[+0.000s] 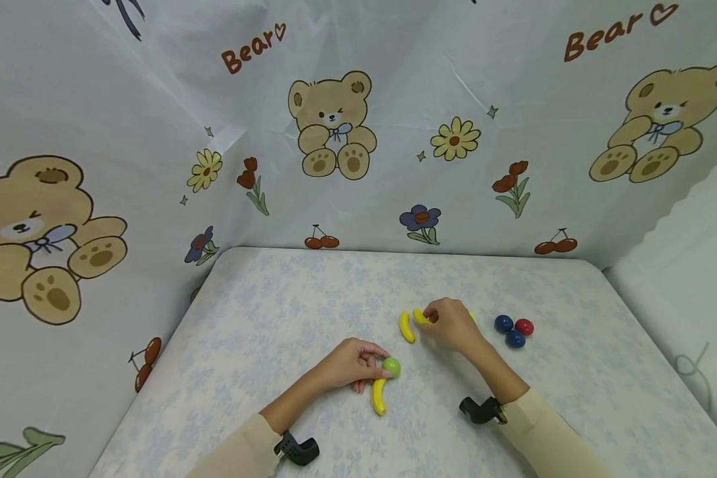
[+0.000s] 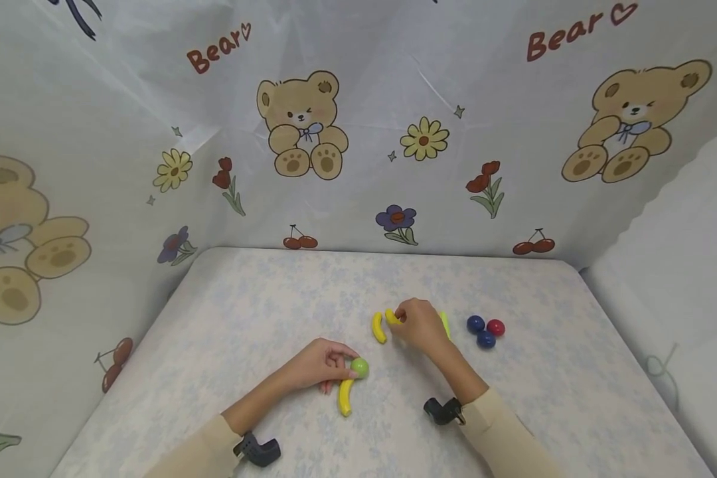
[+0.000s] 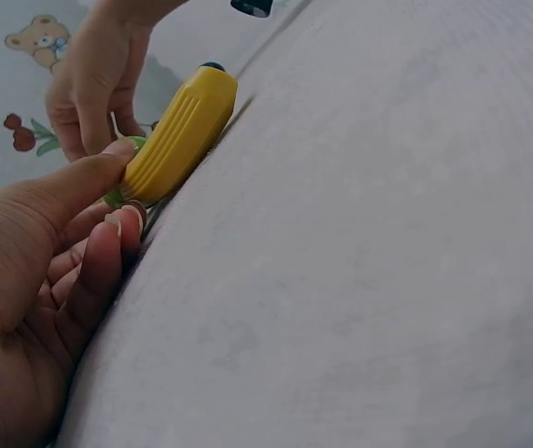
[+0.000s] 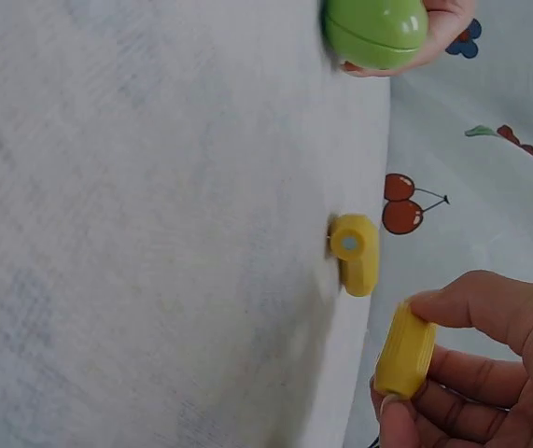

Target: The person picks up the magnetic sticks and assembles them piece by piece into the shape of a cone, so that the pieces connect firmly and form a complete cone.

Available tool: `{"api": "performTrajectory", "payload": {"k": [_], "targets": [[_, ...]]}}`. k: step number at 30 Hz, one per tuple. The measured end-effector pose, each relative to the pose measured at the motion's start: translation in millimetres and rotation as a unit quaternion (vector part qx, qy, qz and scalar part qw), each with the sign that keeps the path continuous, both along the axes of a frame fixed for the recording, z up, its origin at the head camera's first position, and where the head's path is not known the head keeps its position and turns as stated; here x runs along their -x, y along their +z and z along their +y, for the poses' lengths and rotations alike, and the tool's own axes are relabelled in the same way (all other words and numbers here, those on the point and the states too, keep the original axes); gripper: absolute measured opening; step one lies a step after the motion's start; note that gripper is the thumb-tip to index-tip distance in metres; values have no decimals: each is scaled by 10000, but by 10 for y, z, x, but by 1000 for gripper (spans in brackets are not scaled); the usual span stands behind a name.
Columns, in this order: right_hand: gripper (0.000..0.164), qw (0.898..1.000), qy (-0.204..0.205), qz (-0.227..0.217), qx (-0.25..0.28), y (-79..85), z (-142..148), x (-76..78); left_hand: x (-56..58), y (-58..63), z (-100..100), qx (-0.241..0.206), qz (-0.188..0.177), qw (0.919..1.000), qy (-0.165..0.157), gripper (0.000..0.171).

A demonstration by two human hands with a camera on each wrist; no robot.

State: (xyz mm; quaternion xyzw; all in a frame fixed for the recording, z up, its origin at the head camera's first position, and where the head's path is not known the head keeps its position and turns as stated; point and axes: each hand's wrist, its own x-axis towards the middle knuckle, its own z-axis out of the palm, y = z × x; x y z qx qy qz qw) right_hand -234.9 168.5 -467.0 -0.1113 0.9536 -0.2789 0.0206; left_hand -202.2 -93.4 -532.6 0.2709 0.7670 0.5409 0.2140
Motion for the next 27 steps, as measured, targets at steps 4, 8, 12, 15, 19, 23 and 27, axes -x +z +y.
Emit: {"api": "performTrajectory", "payload": {"k": [4,8,12,15,19,23,27], "targets": [[18,9995,79,-77,289,25,43,-59,5,-4,-1,2,-7,10000,2,33],[15,9988,109,-230,423,29,79,-140,1,-6,-5,-10,-43,10000,22,33],[13,9968,186,-376,674,35,107,-253,-7,0,-8,-14,-104,9999,26,33],[13,9948,306,-429,870,38,122,-352,-8,7,-8,-28,-115,9999,31,33],[13,9925,460,-501,1020,31,126,-476,-7,4,-7,-36,-103,9999,28,33],[13,9890,628,-622,1187,10,116,-560,-4,-10,-8,-15,-75,10000,41,33],[16,9840,854,-776,1355,-18,111,-608,2,-27,-9,3,-66,10000,74,32]]}}
